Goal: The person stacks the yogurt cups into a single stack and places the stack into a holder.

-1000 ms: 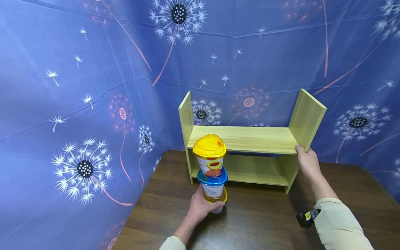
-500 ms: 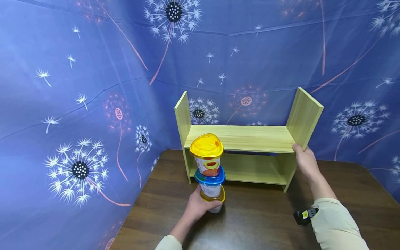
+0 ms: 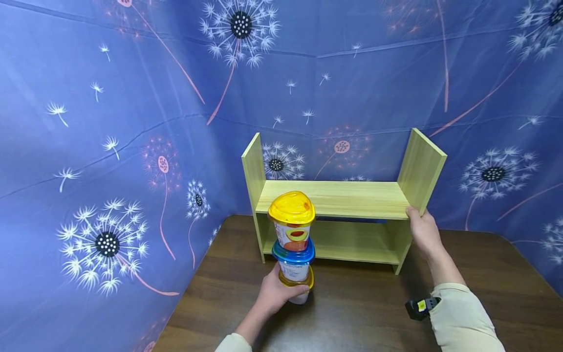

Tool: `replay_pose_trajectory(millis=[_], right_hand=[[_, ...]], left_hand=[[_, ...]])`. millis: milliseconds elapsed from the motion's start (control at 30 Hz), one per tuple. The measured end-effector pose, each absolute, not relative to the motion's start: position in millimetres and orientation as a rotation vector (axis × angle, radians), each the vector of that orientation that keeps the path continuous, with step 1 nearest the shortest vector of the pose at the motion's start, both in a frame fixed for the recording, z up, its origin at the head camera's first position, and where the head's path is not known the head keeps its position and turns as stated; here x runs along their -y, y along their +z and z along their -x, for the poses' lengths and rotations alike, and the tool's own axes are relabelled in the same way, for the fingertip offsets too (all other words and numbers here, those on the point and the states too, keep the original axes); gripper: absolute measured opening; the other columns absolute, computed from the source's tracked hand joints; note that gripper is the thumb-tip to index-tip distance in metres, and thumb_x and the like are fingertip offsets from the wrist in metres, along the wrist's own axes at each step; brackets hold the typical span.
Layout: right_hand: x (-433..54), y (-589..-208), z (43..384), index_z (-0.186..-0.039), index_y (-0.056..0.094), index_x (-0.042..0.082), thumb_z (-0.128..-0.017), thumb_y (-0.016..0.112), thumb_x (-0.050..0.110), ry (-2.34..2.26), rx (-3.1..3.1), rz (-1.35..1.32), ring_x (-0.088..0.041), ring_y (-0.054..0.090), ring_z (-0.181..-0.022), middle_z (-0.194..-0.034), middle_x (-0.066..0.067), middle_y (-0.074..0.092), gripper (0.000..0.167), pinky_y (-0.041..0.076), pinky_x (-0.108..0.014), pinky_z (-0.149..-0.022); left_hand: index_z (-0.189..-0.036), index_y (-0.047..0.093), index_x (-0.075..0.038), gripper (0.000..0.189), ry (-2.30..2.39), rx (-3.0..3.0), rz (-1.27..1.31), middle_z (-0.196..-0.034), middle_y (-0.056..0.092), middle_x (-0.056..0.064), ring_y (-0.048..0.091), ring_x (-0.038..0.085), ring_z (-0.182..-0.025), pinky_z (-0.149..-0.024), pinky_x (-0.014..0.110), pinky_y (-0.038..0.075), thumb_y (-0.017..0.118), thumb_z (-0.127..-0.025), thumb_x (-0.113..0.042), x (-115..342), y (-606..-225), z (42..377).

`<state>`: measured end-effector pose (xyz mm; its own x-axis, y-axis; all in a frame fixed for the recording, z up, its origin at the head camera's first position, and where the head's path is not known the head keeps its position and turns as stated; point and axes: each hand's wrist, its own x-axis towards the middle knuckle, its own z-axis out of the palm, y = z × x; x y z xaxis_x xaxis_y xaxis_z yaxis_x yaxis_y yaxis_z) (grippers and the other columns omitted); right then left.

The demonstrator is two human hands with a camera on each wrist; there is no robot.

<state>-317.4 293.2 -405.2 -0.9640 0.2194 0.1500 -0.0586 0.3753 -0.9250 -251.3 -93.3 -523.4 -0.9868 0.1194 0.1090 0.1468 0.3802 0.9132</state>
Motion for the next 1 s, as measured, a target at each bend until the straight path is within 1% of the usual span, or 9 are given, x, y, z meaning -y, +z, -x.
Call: replay_pose_trajectory(millis=[100, 167, 233, 333, 400, 467, 500, 733, 1000], right_hand=[[-293, -407, 317, -0.152, 0.030, -0.006, -0.108, 0.029, 0.040, 1.618, 2.385, 0.149, -0.041, 0.039, -0.128, -0.144, -0.033, 0.040, 0.064, 0.034, -0.047, -0.104], [-292, -408, 317, -0.152, 0.030, -0.005, -0.108, 0.029, 0.040, 1.639, 2.380, 0.151, -0.040, 0.041, -0.125, -0.142, -0.032, 0.041, 0.064, 0.036, -0.043, -0.099], [-292, -408, 316, -0.153, 0.029, -0.005, -0.108, 0.028, 0.040, 1.648, 2.378, 0.152, -0.039, 0.041, -0.125, -0.143, -0.032, 0.040, 0.064, 0.036, -0.042, -0.099], [-292, -407, 317, -0.154, 0.027, -0.005, -0.108, 0.028, 0.040, 1.663, 2.367, 0.141, -0.042, 0.038, -0.129, -0.146, -0.033, 0.038, 0.064, 0.035, -0.049, -0.105], [-293, -407, 317, -0.154, 0.027, -0.006, -0.108, 0.029, 0.039, 1.654, 2.362, 0.132, -0.044, 0.035, -0.133, -0.149, -0.034, 0.035, 0.064, 0.030, -0.055, -0.110], [-293, -406, 317, -0.154, 0.026, -0.006, -0.108, 0.029, 0.038, 1.650, 2.360, 0.122, -0.045, 0.033, -0.135, -0.150, -0.035, 0.034, 0.064, 0.026, -0.059, -0.112], [-293, -406, 317, -0.154, 0.026, -0.006, -0.108, 0.028, 0.039, 1.648, 2.365, 0.121, -0.046, 0.034, -0.134, -0.149, -0.036, 0.035, 0.065, 0.027, -0.060, -0.111], [-293, -405, 317, -0.157, 0.022, -0.004, -0.108, 0.028, 0.041, 1.660, 2.380, 0.132, -0.046, 0.031, -0.136, -0.151, -0.037, 0.032, 0.066, 0.025, -0.061, -0.113], [-294, -405, 316, -0.156, 0.022, -0.004, -0.108, 0.031, 0.039, 1.651, 2.358, 0.123, -0.049, 0.023, -0.142, -0.155, -0.036, 0.026, 0.066, 0.018, -0.061, -0.116]], left_hand=[[-0.135, 0.053, -0.014, 0.077, -1.722, 2.590, 0.263, -0.120, 0.067, 0.001, 0.064, 0.020, -0.104, -0.093, 0.046, 0.052, 0.091, -0.074, -0.041, 93, -524, 253], [-0.135, 0.053, -0.015, 0.077, -1.719, 2.600, 0.270, -0.119, 0.067, -0.001, 0.064, 0.018, -0.103, -0.093, 0.044, 0.052, 0.091, -0.074, -0.042, 92, -525, 254], [-0.135, 0.053, -0.017, 0.077, -1.726, 2.603, 0.286, -0.119, 0.067, -0.002, 0.064, 0.016, -0.103, -0.092, 0.042, 0.052, 0.091, -0.074, -0.043, 92, -524, 254], [-0.135, 0.053, -0.016, 0.075, -1.740, 2.595, 0.325, -0.119, 0.068, -0.002, 0.064, 0.017, -0.102, -0.092, 0.042, 0.053, 0.090, -0.075, -0.041, 91, -519, 255], [-0.135, 0.053, -0.016, 0.074, -1.759, 2.585, 0.359, -0.119, 0.068, -0.001, 0.064, 0.018, -0.102, -0.091, 0.042, 0.053, 0.090, -0.075, -0.039, 90, -515, 255], [-0.135, 0.053, -0.016, 0.073, -1.776, 2.576, 0.387, -0.118, 0.068, -0.001, 0.064, 0.019, -0.102, -0.090, 0.042, 0.053, 0.090, -0.076, -0.038, 89, -510, 256], [-0.134, 0.053, -0.016, 0.073, -1.781, 2.576, 0.391, -0.118, 0.068, -0.001, 0.064, 0.018, -0.102, -0.089, 0.041, 0.053, 0.090, -0.076, -0.038, 88, -508, 256], [-0.131, 0.055, -0.014, 0.071, -1.777, 2.583, 0.421, -0.115, 0.069, -0.002, 0.065, 0.017, -0.099, -0.086, 0.039, 0.054, 0.090, -0.075, -0.038, 85, -499, 260], [-0.132, 0.055, -0.021, 0.070, -1.732, 2.615, 0.447, -0.113, 0.069, -0.006, 0.065, 0.015, -0.098, -0.086, 0.039, 0.054, 0.090, -0.075, -0.043, 77, -486, 265]])
